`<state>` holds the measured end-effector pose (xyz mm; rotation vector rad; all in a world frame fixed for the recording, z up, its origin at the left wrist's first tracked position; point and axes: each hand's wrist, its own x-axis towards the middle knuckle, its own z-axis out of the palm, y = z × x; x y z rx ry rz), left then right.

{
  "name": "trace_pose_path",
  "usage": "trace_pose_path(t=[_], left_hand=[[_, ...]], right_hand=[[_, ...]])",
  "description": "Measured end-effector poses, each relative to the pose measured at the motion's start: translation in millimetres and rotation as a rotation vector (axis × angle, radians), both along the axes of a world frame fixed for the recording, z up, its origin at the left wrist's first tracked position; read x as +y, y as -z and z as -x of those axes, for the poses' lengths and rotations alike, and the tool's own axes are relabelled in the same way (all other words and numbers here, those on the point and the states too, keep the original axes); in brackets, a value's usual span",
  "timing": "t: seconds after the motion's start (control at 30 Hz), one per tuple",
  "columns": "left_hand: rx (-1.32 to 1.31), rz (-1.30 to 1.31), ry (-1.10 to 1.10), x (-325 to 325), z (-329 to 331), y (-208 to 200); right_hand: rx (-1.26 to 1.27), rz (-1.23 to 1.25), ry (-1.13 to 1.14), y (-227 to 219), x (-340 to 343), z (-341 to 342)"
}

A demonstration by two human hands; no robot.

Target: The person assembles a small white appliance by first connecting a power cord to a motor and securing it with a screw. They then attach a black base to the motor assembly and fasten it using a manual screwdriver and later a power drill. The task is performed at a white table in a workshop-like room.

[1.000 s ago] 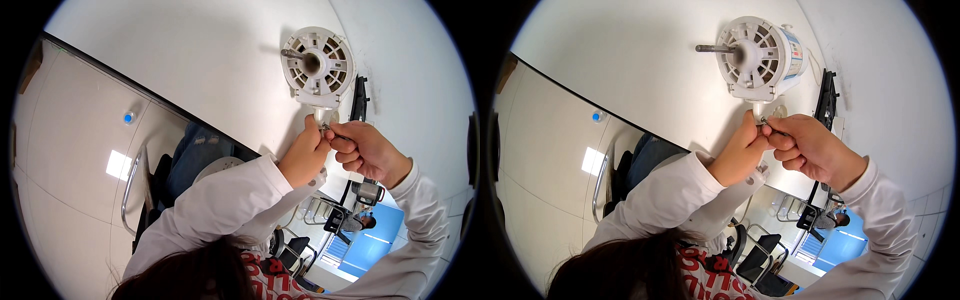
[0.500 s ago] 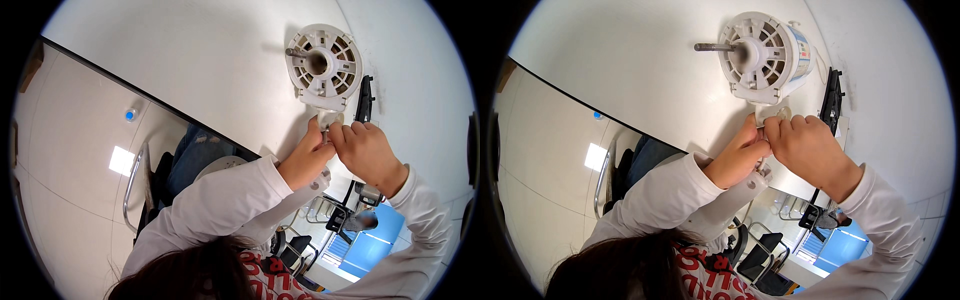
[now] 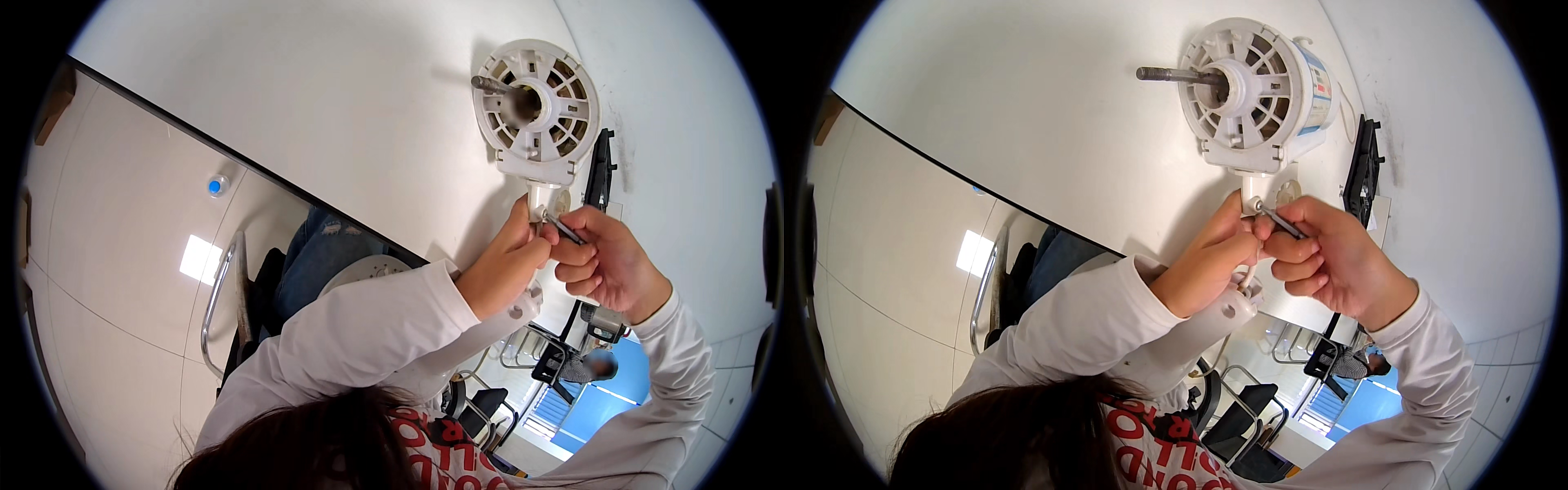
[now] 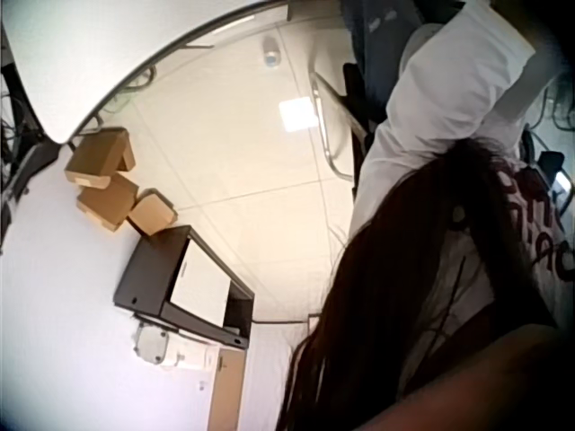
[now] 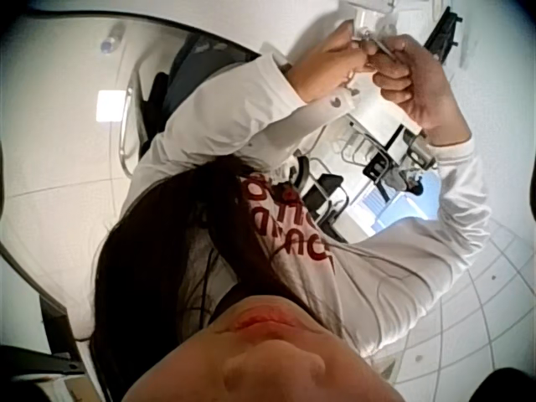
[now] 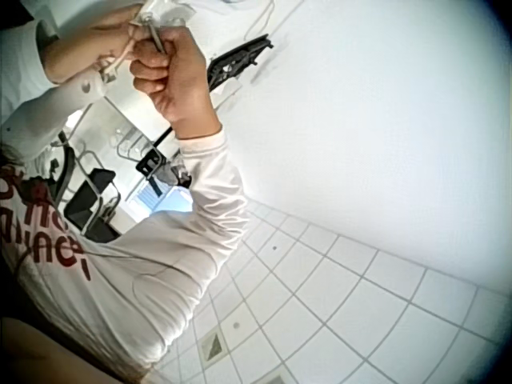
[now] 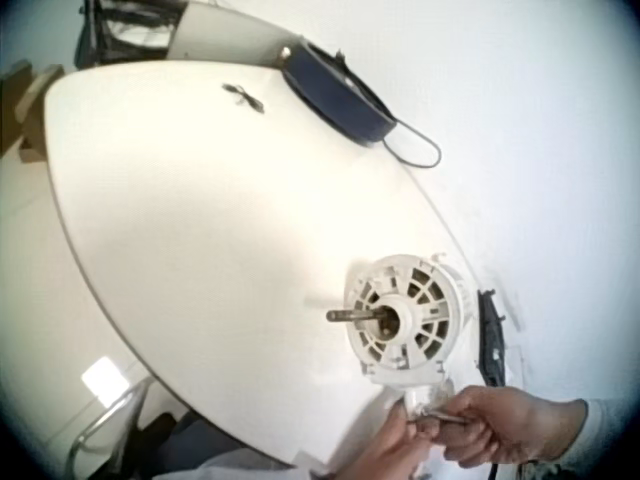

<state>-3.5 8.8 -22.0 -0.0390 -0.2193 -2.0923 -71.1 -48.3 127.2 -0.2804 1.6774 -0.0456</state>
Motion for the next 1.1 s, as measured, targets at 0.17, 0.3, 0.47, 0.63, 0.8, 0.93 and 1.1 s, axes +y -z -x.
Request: trace_pose_path(t=[0.17,0.3,0.47,0.63,0.8,0.93,1.1], left_hand=[[-0.023,-0.006,-0.014,4,2,-1],[-0.026,0.031,-0.019,5,8,3],[0.017,-0.051,-0.036,2,8,-3],[-0.030,0.031,0.023,3,10,6],[0.025,0.024,-0.017,3,8,3],[-0.021,0.029,0.007,0,-7,-5],[-0.053,-0.029,0.037,1,-11,-9]], right_hand=[[0.047,0.029,-0.143,-1,4,-2],[0.483,0.508,-1.220,6,11,4],[0.841,0.733,-1.815,10,20,-7],[0.558,0.563,-1.469,5,7,-7],[0.115,-0.086,-0.152,-10,-16,-7],[0.092,-0.050,-0.248,-10,-12,-3],[0.142,-0.077,-0.288,-13,-8,-13]])
